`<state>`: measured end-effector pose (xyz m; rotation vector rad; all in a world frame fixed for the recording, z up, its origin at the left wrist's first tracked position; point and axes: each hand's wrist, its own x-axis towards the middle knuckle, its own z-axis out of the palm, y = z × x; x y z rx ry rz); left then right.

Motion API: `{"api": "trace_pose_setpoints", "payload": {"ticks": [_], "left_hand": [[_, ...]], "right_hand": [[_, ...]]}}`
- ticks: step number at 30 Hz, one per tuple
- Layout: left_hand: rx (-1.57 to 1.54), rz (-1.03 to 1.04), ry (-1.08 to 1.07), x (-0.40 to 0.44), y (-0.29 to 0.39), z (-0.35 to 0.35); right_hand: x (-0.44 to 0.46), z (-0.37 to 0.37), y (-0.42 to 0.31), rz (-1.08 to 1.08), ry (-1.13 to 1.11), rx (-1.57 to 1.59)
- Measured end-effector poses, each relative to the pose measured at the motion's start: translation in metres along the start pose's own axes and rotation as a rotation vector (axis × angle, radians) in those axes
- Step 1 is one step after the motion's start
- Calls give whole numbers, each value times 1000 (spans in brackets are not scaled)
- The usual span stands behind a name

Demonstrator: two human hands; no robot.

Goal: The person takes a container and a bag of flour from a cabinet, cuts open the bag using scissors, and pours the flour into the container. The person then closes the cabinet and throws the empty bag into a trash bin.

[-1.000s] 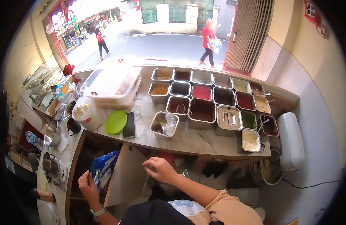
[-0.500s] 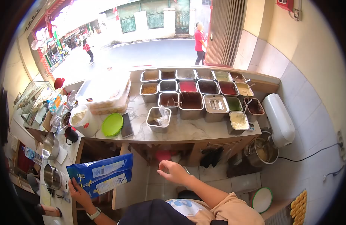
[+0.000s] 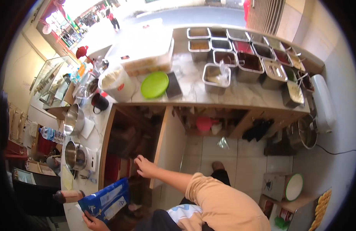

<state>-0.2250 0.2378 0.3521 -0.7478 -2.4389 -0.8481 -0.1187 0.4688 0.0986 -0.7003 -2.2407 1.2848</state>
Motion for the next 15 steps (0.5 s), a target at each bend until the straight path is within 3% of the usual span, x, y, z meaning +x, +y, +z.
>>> {"api": "trace_pose_setpoints", "payload": {"ticks": [1,2,5,10,15], "left_hand": [[8,54,74,1,-83,16],[-40,-48,-19,1,-82,9],[3,-1,0,-3,-70,1],[-129,83,32,-12,-57,24],[-264,102,-115,-24,9,56]], "right_hand": [[-3,11,-4,78,-60,-128],[-5,19,-6,144,-123,-265],[-14,23,-5,264,-294,-648],[-83,-19,16,225,-255,-632],[-164,-112,54,150,-197,-584]]}}
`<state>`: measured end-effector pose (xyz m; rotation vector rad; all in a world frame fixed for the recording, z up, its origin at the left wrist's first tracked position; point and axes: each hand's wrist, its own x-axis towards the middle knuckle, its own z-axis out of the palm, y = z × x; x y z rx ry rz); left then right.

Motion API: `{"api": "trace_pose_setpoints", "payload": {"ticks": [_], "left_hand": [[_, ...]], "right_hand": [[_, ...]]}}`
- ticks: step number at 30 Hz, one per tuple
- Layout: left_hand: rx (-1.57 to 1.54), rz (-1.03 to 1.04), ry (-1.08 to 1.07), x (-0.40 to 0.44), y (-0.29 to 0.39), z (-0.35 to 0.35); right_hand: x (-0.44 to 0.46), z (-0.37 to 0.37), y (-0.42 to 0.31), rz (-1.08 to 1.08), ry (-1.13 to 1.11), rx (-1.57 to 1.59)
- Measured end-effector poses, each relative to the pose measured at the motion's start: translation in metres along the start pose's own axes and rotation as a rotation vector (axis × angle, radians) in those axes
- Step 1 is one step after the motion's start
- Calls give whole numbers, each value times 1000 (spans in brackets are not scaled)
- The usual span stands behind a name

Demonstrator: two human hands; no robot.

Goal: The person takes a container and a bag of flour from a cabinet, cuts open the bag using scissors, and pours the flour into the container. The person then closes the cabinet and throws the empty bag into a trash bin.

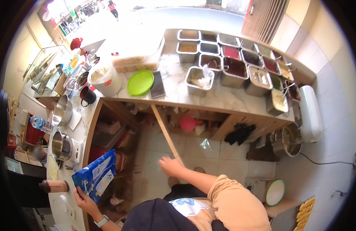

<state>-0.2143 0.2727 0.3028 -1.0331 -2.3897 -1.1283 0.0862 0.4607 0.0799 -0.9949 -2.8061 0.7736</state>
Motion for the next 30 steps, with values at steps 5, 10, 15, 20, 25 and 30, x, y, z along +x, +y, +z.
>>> {"api": "trace_pose_setpoints", "payload": {"ticks": [5,10,15,20,25,30], "left_hand": [[-140,156,-73,-5,81,40],[-237,291,-286,-11,143,64],[-300,412,-356,-6,180,79],[-432,230,-404,20,184,55],[-297,164,-111,28,132,3],[-360,-86,698,-29,11,-38]], "right_hand": [[-59,-59,121,43,275,58],[-56,-142,204,477,302,315],[-3,-255,60,-171,242,696],[56,-277,-12,-426,-89,555],[118,-231,-70,-310,-249,939],[165,-174,-170,-482,-358,992]]}}
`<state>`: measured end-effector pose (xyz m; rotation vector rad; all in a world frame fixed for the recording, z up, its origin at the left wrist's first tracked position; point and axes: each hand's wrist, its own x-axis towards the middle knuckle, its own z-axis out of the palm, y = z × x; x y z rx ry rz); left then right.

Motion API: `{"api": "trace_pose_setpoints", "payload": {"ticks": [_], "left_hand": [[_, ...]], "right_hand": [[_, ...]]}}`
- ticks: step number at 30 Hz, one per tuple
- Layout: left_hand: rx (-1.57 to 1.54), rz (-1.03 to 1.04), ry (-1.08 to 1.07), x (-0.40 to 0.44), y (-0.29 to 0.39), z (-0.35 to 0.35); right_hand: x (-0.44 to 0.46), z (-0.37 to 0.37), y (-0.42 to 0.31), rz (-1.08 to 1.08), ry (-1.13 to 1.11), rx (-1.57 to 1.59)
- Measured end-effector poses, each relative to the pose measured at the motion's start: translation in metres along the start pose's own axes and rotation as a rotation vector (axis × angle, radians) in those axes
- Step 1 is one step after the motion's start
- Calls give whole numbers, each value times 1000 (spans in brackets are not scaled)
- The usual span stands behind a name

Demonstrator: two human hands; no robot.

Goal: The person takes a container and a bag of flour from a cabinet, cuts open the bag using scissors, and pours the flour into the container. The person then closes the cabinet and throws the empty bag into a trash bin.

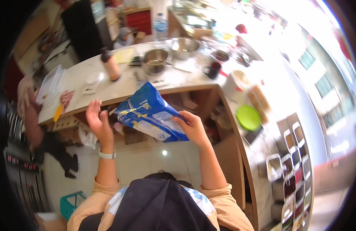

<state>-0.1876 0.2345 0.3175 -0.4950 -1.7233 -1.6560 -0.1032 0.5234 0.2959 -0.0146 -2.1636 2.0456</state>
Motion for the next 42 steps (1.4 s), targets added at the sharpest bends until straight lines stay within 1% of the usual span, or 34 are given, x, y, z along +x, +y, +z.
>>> {"api": "trace_pose_setpoints", "payload": {"ticks": [1,3,4,5,7,10,11,12,13,14,15,16,17,18,19,21,23,24,26,28,31,32,34,35,36,37,38,39,40,41,42], "left_hand": [[-155,-128,139,-8,-19,-29],[-336,-450,40,-28,-39,-77],[-419,-510,6,-37,-50,-99],[-387,-534,-22,-35,-44,-117],[-328,-596,-53,-29,-24,-151],[-266,-579,194,-39,28,-209],[-222,-525,309,-51,52,-232],[-168,-474,430,-70,81,-253],[-112,-426,557,-99,115,-269],[16,-393,630,-127,149,-280],[43,-349,784,-154,182,-284],[72,-302,926,-182,218,-282],[94,-259,1031,-181,197,-249],[178,-189,1088,-212,232,-249],[176,-151,1197,-233,243,-243],[193,-70,1385,-277,266,-222],[271,-30,1553,-313,272,-199],[294,-27,1638,-332,277,-192],[384,44,1730,-362,285,-191],[482,62,1831,-372,292,-204],[531,95,1733,-397,276,-247],[494,110,1703,-401,264,-266],[519,18,1794,-416,226,-317],[538,-32,1845,-410,214,-345],[456,60,1814,-400,199,-375],[435,12,1785,-387,187,-408],[419,-25,1748,-371,172,-447],[404,-52,1704,-354,155,-488],[341,-132,1714,-341,130,-528],[283,-203,1713,-321,103,-584],[186,-177,1685,-278,82,-636]], "right_hand": [[18,21,-2,1,-76,60],[55,67,-17,-30,-269,197],[72,93,-22,-36,-370,269],[88,119,-23,-53,-465,326],[112,177,-39,43,-632,379],[121,285,-58,14,-901,430],[108,326,-69,5,-1013,454],[89,365,-75,103,-1149,502],[61,403,-82,70,-1282,498],[26,433,-89,129,-1410,523],[-11,457,-97,188,-1522,548],[-52,478,-101,226,-1655,536],[-33,483,-76,255,-1755,534],[-79,494,-85,293,-1864,485],[-104,512,-71,196,-1933,431],[-165,521,-58,346,-2053,549],[-206,525,-52,423,-2185,514],[-229,522,-47,475,-2233,480],[-271,532,-38,531,-2337,460],[-302,545,-38,578,-2375,468],[-332,588,-22,433,-2437,504],[-336,606,-15,499,-2494,474],[-326,654,-2,352,-2439,413],[-320,680,2,286,-2417,384],[-307,710,2,291,-2389,352],[-291,744,0,287,-2388,278],[-271,787,-7,270,-2384,211],[-252,833,1,164,-2391,143],[-228,886,10,46,-2390,82],[-197,939,8,16,-2382,-18],[-166,988,12,-9,-2364,-124]]}}
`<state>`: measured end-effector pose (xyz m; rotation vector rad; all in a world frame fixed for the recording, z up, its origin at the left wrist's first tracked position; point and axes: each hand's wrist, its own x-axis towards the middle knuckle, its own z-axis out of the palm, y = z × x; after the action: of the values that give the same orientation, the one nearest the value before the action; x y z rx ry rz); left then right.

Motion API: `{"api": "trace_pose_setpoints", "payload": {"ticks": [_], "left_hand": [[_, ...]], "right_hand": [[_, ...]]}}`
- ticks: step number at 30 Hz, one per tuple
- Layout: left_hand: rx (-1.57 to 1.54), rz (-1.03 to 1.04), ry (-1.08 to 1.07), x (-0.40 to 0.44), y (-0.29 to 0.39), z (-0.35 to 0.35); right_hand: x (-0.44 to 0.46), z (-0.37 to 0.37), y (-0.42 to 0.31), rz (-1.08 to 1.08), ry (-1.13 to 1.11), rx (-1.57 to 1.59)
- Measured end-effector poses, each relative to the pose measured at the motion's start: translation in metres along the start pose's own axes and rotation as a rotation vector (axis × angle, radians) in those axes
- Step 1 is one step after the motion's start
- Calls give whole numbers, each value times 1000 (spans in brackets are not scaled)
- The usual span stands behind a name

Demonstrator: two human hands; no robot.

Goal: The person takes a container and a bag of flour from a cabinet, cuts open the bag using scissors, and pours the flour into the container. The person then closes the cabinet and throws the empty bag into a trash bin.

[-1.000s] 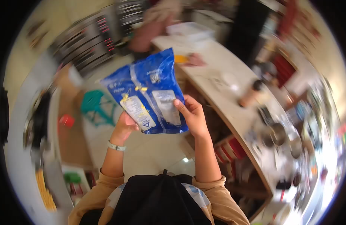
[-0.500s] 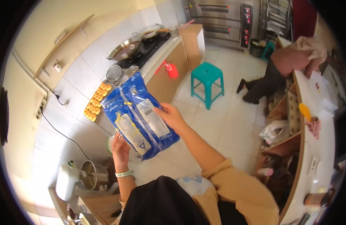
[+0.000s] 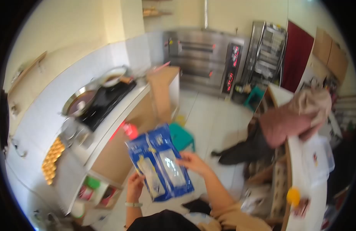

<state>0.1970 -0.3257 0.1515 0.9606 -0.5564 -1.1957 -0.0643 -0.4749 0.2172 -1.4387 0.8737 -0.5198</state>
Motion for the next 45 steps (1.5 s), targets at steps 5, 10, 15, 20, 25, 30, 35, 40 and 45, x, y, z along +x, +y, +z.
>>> {"api": "trace_pose_setpoints", "payload": {"ticks": [5,10,15,20,25,30,35,40,45], "left_hand": [[-80,-158,-227,190,-73,169],[-5,-347,-362,343,6,303],[-96,-582,-327,498,-69,348],[-256,-810,-635,702,-239,393],[-135,-1025,-711,979,-329,571],[-32,-951,-419,1123,-329,641],[13,-985,-258,1220,-340,657],[176,-926,-257,1270,-405,698],[440,-1103,-8,1276,-523,758]], "right_hand": [[55,-212,19,-8,196,426],[113,-330,-57,-46,329,687],[231,-421,18,-23,513,914],[328,-528,131,-27,739,1064],[440,-747,155,-305,1143,1377],[502,-856,133,-531,1379,1349],[562,-998,128,-467,1610,1269],[651,-1202,155,-542,1575,864],[788,-1385,336,-190,1380,-54]]}}
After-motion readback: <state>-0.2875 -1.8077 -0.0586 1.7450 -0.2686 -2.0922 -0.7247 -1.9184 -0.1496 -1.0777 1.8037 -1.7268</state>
